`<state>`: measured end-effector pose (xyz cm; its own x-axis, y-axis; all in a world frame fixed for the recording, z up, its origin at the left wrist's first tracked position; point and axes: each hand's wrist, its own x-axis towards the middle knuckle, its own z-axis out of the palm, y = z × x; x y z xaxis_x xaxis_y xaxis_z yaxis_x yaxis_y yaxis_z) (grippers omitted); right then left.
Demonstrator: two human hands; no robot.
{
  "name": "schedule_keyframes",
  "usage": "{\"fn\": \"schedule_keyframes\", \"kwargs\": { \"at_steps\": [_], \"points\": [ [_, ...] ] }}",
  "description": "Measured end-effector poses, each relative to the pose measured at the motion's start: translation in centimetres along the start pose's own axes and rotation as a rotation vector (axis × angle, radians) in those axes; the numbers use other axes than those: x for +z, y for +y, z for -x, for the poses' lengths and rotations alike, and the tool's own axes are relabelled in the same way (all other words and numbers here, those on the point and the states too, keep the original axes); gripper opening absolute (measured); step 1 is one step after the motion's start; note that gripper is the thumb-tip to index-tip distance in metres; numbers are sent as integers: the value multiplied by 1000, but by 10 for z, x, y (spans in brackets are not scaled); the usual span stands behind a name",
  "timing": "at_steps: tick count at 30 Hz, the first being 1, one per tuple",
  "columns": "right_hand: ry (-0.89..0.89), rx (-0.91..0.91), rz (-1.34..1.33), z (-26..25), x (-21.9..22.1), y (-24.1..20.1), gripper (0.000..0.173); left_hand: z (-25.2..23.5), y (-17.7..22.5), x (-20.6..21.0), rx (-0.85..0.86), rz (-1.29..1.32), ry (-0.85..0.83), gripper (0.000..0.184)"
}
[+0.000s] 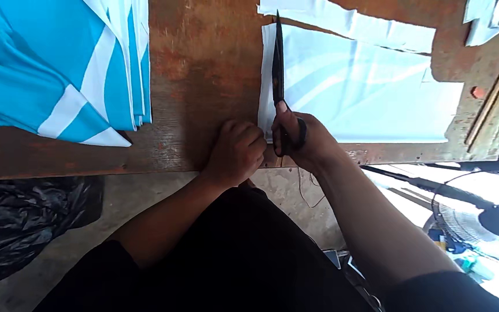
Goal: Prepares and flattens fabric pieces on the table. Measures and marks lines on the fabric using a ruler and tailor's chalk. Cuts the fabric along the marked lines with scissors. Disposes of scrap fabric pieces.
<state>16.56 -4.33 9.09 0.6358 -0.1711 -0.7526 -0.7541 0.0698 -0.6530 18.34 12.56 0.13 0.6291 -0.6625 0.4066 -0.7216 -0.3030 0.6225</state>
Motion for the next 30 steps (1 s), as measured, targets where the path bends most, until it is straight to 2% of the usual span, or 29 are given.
{"fn": "schedule_keyframes", "kwargs": {
  "at_steps": [3,6,7,9,11,12,14,16,18,20,22,24,27,28,30],
  "points": [
    [47,-19,24,-8,1,3,38,-1,2,-1,-50,101,66,12],
    [7,12,10,-4,-8,-1,36,-11,4,-17,-321,421,120,14],
    [-40,9,-7,1,-15,-2,38,-22,2,-26,-428,542,176,16],
    [-169,-36,-56,21,-33,7,43,-56,-5,-46,-536,672,372,16],
    [-203,-111,-122,48,-51,32,46,-102,-15,-62,-558,605,491,18],
    [-185,-142,-152,63,-61,48,47,-125,-21,-65,-558,496,484,22],
    [-100,-211,-158,91,-83,84,47,-170,-25,-59,-637,120,289,30],
    [27,-239,-103,119,-110,124,48,-213,-14,-30,-757,-149,-52,38],
    [135,-201,-102,147,-142,162,51,-247,7,19,-789,-256,-266,56],
    [208,-148,-140,173,-177,197,51,-279,42,77,-791,-287,-345,82],
    [280,-81,-162,195,-215,231,53,-311,85,138,-783,-293,-349,95],
    [356,-19,-175,209,-257,261,52,-346,128,198,-740,-328,-375,88],
    [493,51,-169,235,-310,294,47,-383,175,270,-556,-428,-417,40],
    [537,58,-165,244,-327,300,44,-397,182,283,-490,-440,-435,34],
    [592,65,-186,261,-358,310,41,-427,184,300,-404,-372,-393,35]
  ]
}}
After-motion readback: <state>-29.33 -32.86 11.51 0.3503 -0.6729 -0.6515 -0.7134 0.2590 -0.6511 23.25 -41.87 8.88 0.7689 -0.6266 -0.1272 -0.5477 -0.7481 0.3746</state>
